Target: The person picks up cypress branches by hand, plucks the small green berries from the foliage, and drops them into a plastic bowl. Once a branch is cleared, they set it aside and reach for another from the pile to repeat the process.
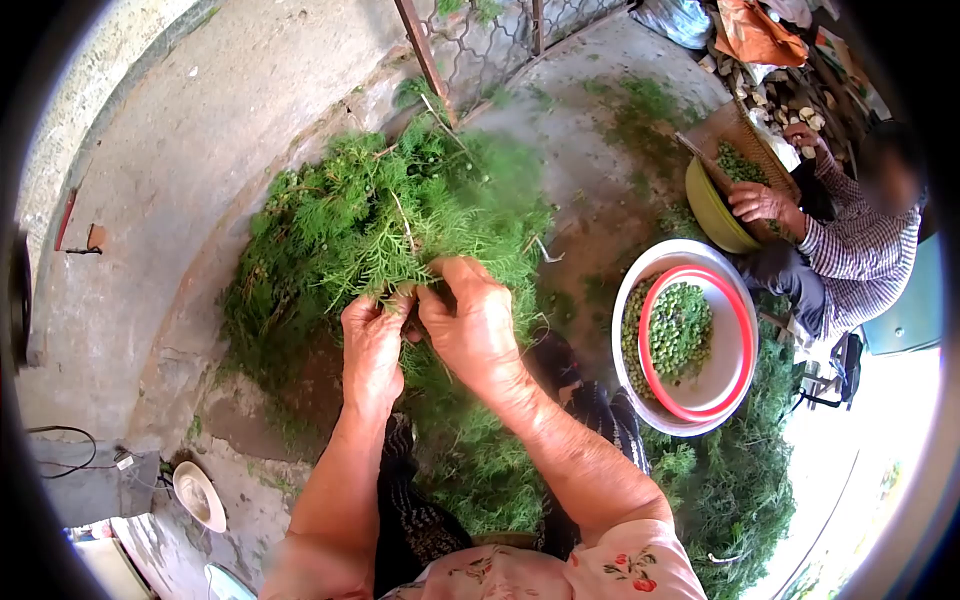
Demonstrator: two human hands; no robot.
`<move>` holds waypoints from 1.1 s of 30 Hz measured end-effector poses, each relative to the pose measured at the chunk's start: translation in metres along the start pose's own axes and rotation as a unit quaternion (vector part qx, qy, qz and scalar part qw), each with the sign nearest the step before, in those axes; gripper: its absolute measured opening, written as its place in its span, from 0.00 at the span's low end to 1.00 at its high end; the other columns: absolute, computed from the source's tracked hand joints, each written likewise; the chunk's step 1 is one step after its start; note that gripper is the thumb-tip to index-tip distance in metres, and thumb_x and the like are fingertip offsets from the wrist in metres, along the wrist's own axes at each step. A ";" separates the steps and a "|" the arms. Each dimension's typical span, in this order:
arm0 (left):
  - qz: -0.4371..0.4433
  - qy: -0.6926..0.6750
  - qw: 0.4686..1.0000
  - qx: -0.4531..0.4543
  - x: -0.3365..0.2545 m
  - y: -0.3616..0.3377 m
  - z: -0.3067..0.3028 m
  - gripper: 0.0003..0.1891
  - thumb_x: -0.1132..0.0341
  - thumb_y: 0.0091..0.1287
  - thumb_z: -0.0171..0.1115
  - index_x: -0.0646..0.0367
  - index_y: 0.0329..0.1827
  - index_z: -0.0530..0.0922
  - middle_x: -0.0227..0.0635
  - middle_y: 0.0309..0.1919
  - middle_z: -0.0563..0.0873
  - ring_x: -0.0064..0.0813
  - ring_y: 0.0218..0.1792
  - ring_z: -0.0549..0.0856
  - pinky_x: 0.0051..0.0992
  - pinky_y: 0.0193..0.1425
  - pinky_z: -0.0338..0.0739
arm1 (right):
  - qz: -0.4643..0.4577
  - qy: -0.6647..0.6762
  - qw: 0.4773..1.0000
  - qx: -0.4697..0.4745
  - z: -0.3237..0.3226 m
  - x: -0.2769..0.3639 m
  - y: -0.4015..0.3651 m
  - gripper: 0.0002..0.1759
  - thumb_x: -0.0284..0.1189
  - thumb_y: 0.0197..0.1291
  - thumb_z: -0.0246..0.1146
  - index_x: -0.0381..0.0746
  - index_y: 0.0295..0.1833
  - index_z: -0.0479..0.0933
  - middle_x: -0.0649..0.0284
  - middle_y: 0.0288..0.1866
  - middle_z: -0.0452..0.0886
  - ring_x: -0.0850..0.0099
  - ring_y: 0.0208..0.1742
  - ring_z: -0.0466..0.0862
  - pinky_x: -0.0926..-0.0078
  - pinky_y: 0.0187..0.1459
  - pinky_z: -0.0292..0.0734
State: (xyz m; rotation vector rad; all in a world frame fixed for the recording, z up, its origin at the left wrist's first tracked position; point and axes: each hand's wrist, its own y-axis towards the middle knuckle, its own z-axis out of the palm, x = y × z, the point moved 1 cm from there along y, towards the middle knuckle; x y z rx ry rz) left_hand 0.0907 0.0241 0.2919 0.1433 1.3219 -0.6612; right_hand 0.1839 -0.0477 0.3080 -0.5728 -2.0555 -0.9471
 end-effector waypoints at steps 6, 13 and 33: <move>-0.002 -0.047 0.998 0.037 -0.010 -0.006 0.000 0.05 0.67 0.62 0.64 0.59 0.36 0.80 0.25 0.29 0.82 0.14 0.25 0.75 0.17 0.25 0.68 | 0.044 0.027 0.998 0.045 -0.002 0.001 0.002 0.12 0.23 0.51 0.63 0.33 0.42 0.76 0.57 0.29 0.79 0.76 0.24 0.77 0.77 0.26 0.72; -0.007 -0.068 0.997 0.041 -0.010 -0.007 0.002 0.03 0.72 0.62 0.62 0.57 0.30 0.77 0.23 0.26 0.79 0.14 0.27 0.75 0.18 0.29 0.70 | 0.287 0.204 0.925 0.142 -0.015 0.003 0.009 0.13 0.24 0.54 0.60 0.28 0.44 0.76 0.58 0.29 0.81 0.78 0.32 0.78 0.80 0.37 0.74; -0.027 -0.039 0.999 -0.020 -0.012 0.001 -0.007 0.05 0.69 0.65 0.59 0.61 0.32 0.77 0.25 0.23 0.76 0.14 0.21 0.71 0.14 0.24 0.64 | 0.292 0.302 0.882 0.216 -0.025 0.011 0.012 0.07 0.24 0.55 0.56 0.33 0.34 0.77 0.70 0.21 0.72 0.83 0.24 0.70 0.82 0.28 0.67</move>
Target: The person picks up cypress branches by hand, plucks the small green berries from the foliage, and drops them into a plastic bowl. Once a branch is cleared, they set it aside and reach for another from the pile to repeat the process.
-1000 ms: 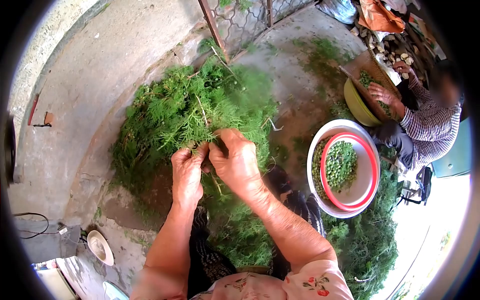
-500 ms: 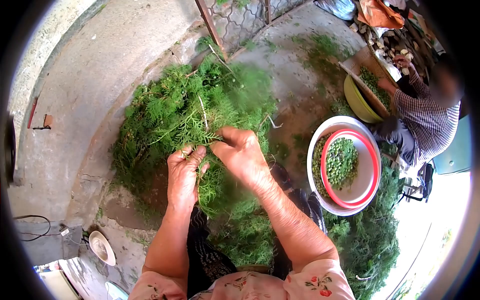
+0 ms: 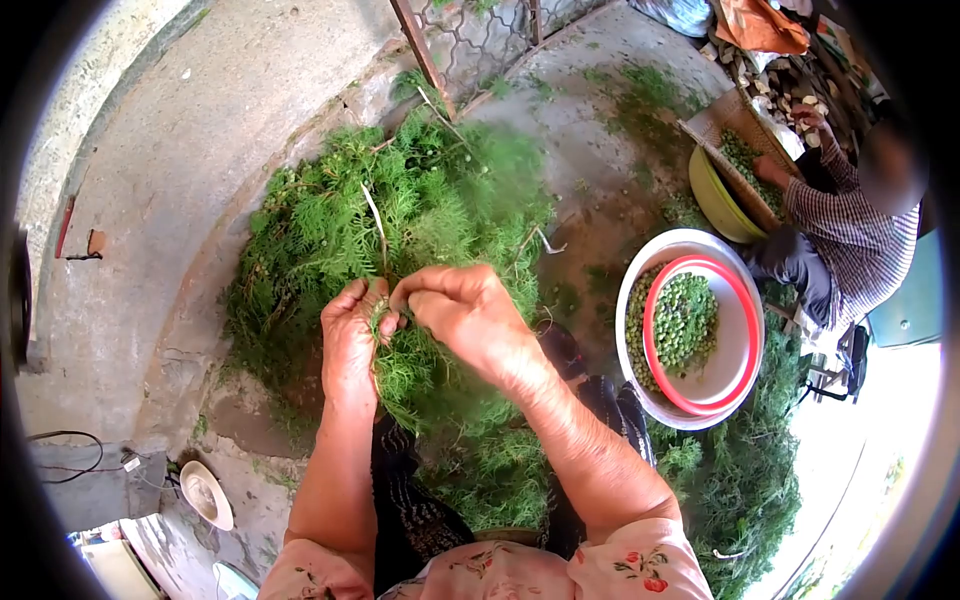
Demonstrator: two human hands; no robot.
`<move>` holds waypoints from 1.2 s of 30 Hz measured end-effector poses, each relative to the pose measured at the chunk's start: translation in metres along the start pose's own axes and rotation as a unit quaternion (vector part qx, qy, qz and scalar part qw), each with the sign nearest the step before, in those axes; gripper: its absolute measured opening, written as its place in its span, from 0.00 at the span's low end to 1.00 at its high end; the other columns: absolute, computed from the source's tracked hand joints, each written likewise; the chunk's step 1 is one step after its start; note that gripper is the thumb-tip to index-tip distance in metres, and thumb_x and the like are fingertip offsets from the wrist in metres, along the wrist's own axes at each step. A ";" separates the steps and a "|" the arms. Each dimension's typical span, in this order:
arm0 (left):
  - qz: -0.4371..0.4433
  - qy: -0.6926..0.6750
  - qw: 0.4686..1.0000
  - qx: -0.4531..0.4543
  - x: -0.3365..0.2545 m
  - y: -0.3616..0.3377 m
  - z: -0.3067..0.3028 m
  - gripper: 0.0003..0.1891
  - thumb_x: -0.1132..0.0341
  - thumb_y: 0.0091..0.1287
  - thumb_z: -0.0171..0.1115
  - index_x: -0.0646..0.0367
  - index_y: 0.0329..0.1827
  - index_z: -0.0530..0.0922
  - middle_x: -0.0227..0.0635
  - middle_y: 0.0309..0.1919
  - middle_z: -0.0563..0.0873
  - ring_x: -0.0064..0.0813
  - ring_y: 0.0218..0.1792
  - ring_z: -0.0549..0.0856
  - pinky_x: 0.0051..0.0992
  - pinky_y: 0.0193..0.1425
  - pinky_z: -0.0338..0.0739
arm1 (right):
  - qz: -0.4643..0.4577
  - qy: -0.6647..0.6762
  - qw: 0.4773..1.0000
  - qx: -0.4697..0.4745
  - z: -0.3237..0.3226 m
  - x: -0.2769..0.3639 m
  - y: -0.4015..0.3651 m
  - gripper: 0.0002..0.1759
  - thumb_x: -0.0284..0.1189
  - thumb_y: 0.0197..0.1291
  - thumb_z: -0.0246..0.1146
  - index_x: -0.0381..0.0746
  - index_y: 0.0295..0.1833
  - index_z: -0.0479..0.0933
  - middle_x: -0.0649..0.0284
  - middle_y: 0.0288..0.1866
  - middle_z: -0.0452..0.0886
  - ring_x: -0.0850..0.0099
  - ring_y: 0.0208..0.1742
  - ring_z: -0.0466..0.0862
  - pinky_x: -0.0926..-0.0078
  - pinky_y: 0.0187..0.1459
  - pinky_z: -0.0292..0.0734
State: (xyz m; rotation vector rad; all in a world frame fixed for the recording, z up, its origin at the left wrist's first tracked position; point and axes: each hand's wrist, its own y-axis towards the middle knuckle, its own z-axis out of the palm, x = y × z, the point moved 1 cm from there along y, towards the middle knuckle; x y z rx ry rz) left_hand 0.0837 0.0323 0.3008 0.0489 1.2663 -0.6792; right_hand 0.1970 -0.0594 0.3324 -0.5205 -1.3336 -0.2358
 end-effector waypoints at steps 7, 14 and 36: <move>0.015 -0.072 0.996 0.056 -0.003 0.001 0.000 0.07 0.66 0.62 0.63 0.61 0.35 0.80 0.26 0.26 0.78 0.15 0.25 0.74 0.16 0.28 0.72 | -0.038 0.333 0.940 -0.059 -0.027 0.002 0.007 0.06 0.24 0.57 0.55 0.36 0.40 0.74 0.62 0.36 0.78 0.72 0.32 0.77 0.78 0.29 0.70; 0.062 0.012 0.995 0.074 -0.002 0.003 0.000 0.05 0.72 0.58 0.65 0.63 0.36 0.81 0.30 0.27 0.83 0.18 0.24 0.78 0.19 0.32 0.74 | -0.063 0.323 0.941 -0.084 -0.042 -0.005 0.011 0.10 0.33 0.61 0.60 0.37 0.37 0.76 0.66 0.28 0.78 0.75 0.24 0.76 0.80 0.23 0.67; 0.595 0.508 0.621 -0.041 -0.028 -0.012 0.010 0.07 0.71 0.57 0.60 0.61 0.37 0.83 0.38 0.39 0.84 0.37 0.46 0.80 0.43 0.63 0.63 | 0.102 0.283 0.950 -0.087 -0.012 -0.020 0.002 0.18 0.22 0.52 0.67 0.34 0.49 0.75 0.62 0.42 0.81 0.72 0.43 0.79 0.71 0.49 0.74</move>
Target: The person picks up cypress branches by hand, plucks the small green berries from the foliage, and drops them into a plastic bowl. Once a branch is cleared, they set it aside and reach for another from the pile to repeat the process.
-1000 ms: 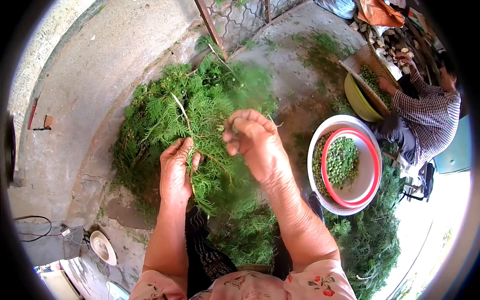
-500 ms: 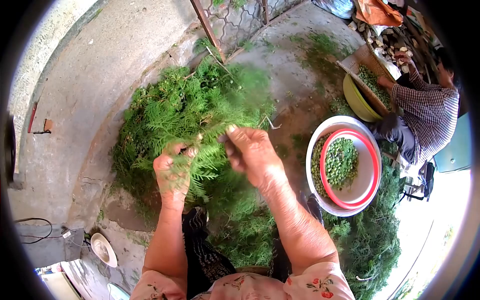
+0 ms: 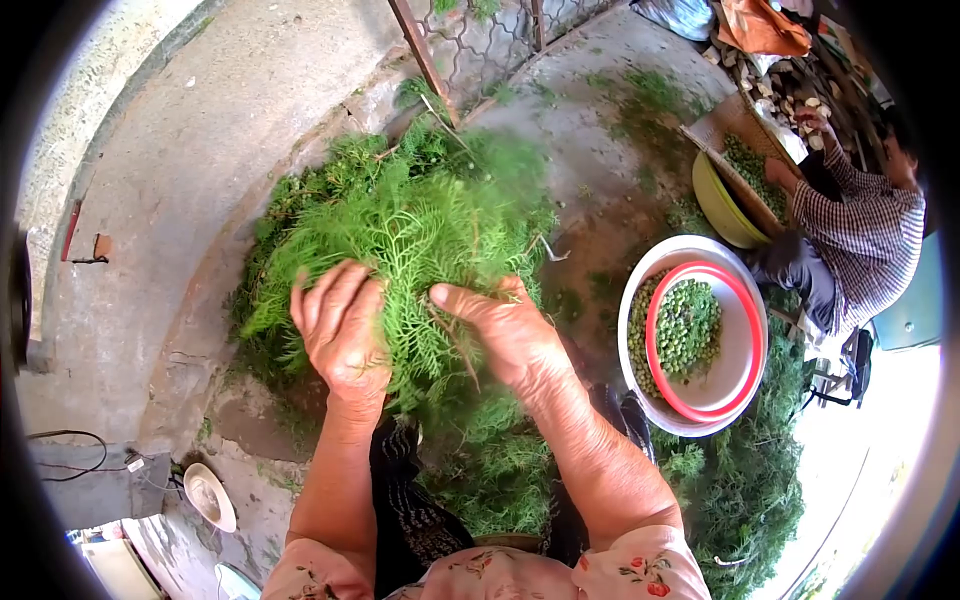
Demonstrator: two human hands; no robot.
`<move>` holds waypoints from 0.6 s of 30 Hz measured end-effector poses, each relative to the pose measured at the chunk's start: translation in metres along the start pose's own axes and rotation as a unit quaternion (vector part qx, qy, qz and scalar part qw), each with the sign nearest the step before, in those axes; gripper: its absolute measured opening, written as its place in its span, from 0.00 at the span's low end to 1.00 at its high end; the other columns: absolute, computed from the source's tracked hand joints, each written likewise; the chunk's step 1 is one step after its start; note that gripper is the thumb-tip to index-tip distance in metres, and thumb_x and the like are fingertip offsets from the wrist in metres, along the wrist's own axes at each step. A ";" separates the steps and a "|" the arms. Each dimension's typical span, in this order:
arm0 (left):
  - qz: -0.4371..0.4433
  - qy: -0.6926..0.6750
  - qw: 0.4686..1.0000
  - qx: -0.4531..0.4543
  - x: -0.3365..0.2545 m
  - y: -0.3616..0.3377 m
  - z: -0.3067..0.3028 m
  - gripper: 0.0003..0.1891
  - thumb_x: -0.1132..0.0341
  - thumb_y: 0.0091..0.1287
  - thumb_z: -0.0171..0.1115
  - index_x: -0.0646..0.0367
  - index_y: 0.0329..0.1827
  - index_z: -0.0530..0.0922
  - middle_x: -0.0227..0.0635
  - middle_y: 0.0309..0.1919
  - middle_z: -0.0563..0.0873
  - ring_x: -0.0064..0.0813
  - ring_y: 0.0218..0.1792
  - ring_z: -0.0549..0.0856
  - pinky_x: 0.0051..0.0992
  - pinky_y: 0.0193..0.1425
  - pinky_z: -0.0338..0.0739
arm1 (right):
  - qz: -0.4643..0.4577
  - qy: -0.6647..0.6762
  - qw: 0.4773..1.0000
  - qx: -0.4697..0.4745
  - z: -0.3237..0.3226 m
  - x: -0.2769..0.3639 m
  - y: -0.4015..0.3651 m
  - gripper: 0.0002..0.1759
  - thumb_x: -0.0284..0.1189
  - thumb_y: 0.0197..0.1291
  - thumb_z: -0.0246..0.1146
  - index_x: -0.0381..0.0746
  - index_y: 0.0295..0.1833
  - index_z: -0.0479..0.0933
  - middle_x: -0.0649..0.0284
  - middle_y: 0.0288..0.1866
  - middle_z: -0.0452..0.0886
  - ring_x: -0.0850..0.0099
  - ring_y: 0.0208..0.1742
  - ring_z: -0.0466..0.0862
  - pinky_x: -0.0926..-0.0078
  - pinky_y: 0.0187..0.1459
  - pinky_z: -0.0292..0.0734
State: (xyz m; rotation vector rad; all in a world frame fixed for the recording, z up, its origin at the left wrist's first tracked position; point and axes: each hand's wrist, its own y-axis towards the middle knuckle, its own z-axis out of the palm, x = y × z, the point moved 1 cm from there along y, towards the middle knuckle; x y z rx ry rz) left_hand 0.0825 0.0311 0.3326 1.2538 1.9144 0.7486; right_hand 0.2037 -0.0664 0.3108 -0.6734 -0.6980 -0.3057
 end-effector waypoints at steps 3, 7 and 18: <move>-0.051 -0.009 0.995 -0.082 0.003 -0.001 -0.001 0.08 0.76 0.58 0.63 0.64 0.41 0.81 0.38 0.40 0.83 0.35 0.47 0.77 0.31 0.54 0.69 | -0.043 0.051 0.998 0.004 0.001 0.005 0.000 0.15 0.21 0.53 0.66 0.35 0.47 0.76 0.63 0.41 0.81 0.71 0.43 0.79 0.72 0.48 0.74; -0.065 -0.039 0.994 -0.080 0.002 -0.002 -0.006 0.06 0.74 0.57 0.64 0.65 0.37 0.81 0.35 0.32 0.84 0.31 0.36 0.78 0.27 0.43 0.72 | -0.047 0.093 0.995 -0.006 -0.002 0.003 0.001 0.15 0.22 0.54 0.65 0.36 0.49 0.74 0.63 0.41 0.80 0.70 0.43 0.79 0.72 0.49 0.75; -0.510 -0.633 0.583 0.003 0.014 -0.014 0.015 0.25 0.65 0.60 0.65 0.61 0.59 0.71 0.27 0.39 0.81 0.20 0.39 0.79 0.21 0.47 0.73 | 0.000 -0.113 0.993 0.031 -0.003 -0.007 -0.001 0.17 0.33 0.55 0.67 0.37 0.45 0.71 0.65 0.33 0.78 0.77 0.29 0.74 0.78 0.31 0.71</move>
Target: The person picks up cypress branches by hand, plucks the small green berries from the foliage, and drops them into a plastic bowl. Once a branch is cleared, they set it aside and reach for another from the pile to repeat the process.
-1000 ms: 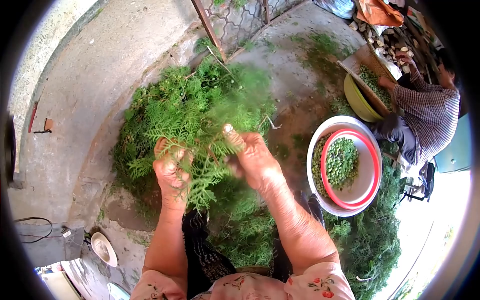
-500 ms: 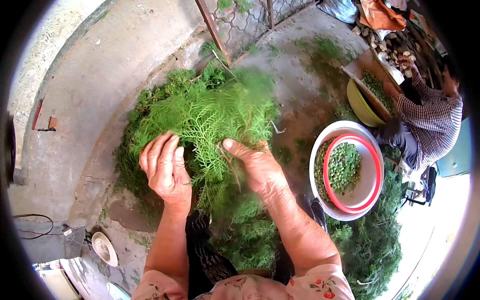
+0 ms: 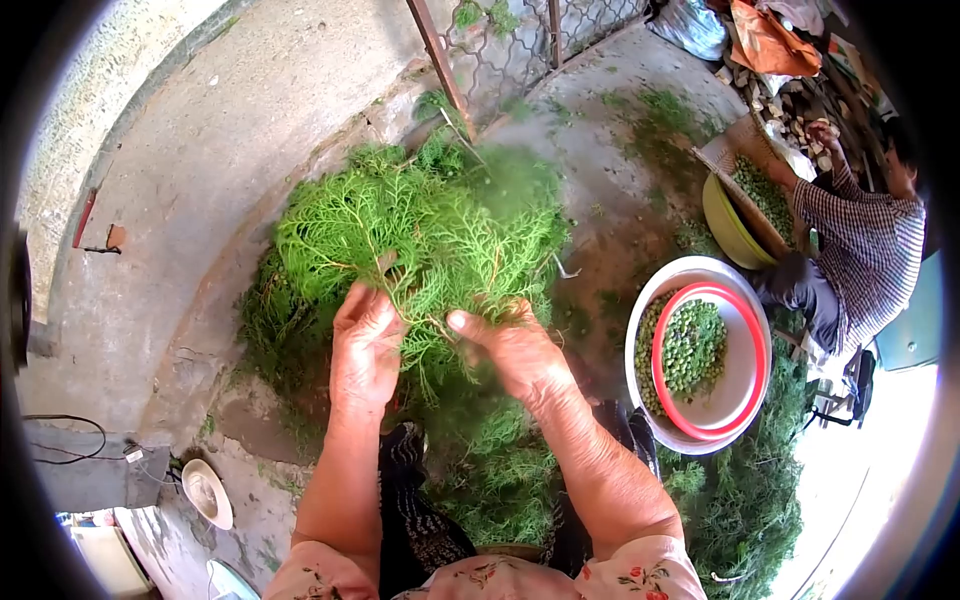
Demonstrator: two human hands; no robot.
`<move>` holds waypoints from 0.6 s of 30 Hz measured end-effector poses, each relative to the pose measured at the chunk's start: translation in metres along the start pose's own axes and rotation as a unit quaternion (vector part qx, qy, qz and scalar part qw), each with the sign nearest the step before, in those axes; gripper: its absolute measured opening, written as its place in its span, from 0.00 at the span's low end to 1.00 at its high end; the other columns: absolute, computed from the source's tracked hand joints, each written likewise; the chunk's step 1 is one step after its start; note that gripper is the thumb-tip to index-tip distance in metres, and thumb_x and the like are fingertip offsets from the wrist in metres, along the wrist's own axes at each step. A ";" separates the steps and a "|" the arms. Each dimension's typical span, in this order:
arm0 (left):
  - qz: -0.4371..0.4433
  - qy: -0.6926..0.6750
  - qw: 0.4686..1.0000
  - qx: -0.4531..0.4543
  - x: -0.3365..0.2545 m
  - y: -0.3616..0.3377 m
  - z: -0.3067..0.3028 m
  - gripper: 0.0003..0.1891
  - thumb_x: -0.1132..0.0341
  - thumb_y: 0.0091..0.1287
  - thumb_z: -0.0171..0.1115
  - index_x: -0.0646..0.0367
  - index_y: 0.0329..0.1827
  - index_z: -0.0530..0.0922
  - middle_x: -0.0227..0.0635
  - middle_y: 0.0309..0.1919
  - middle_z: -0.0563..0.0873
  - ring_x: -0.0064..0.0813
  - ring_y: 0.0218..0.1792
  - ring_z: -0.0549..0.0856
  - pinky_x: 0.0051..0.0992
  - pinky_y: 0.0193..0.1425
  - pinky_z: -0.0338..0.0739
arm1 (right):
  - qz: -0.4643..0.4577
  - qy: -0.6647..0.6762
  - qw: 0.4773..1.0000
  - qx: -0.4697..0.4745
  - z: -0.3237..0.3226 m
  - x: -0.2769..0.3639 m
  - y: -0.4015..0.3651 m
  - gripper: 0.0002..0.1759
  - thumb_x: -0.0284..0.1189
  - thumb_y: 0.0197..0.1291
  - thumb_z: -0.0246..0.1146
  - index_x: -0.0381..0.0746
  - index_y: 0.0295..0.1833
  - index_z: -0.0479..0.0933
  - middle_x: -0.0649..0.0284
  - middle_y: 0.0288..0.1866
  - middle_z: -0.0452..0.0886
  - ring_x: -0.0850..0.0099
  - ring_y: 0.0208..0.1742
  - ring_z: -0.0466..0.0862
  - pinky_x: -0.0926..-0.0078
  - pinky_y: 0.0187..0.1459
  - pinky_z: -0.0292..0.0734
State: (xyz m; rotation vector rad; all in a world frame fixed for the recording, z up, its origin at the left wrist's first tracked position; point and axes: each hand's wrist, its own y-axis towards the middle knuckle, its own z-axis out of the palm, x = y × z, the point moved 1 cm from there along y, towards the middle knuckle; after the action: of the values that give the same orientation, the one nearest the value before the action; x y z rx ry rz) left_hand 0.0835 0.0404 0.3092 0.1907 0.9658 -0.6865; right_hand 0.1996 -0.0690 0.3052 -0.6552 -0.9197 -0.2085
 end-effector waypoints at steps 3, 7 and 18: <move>-0.049 -0.069 0.996 -0.012 0.002 -0.003 -0.002 0.21 0.71 0.59 0.64 0.58 0.56 0.73 0.29 0.42 0.81 0.24 0.44 0.79 0.25 0.48 0.75 | 0.012 -0.108 0.994 -0.008 -0.001 -0.013 0.010 0.11 0.32 0.55 0.67 0.39 0.32 0.73 0.67 0.22 0.75 0.80 0.24 0.72 0.80 0.26 0.67; -0.076 -0.109 0.989 -0.057 0.007 -0.003 -0.005 0.18 0.73 0.59 0.64 0.57 0.52 0.74 0.30 0.45 0.81 0.30 0.48 0.79 0.32 0.50 0.77 | 0.039 -0.109 0.993 0.029 0.001 -0.015 0.009 0.11 0.27 0.53 0.68 0.37 0.38 0.73 0.67 0.27 0.77 0.79 0.25 0.73 0.80 0.23 0.68; -0.008 -0.089 0.994 -0.055 0.008 0.001 -0.020 0.12 0.75 0.56 0.66 0.53 0.42 0.75 0.32 0.40 0.81 0.25 0.39 0.81 0.25 0.43 0.77 | -0.063 -0.036 0.992 -0.104 -0.002 -0.011 0.011 0.11 0.29 0.53 0.69 0.34 0.28 0.75 0.69 0.22 0.75 0.79 0.19 0.69 0.81 0.23 0.65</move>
State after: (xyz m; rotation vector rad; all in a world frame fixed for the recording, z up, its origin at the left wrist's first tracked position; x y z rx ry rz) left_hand 0.0731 0.0462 0.2912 0.0246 0.8311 -0.6513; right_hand 0.1994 -0.0627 0.2906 -0.8016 -1.0176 -0.3998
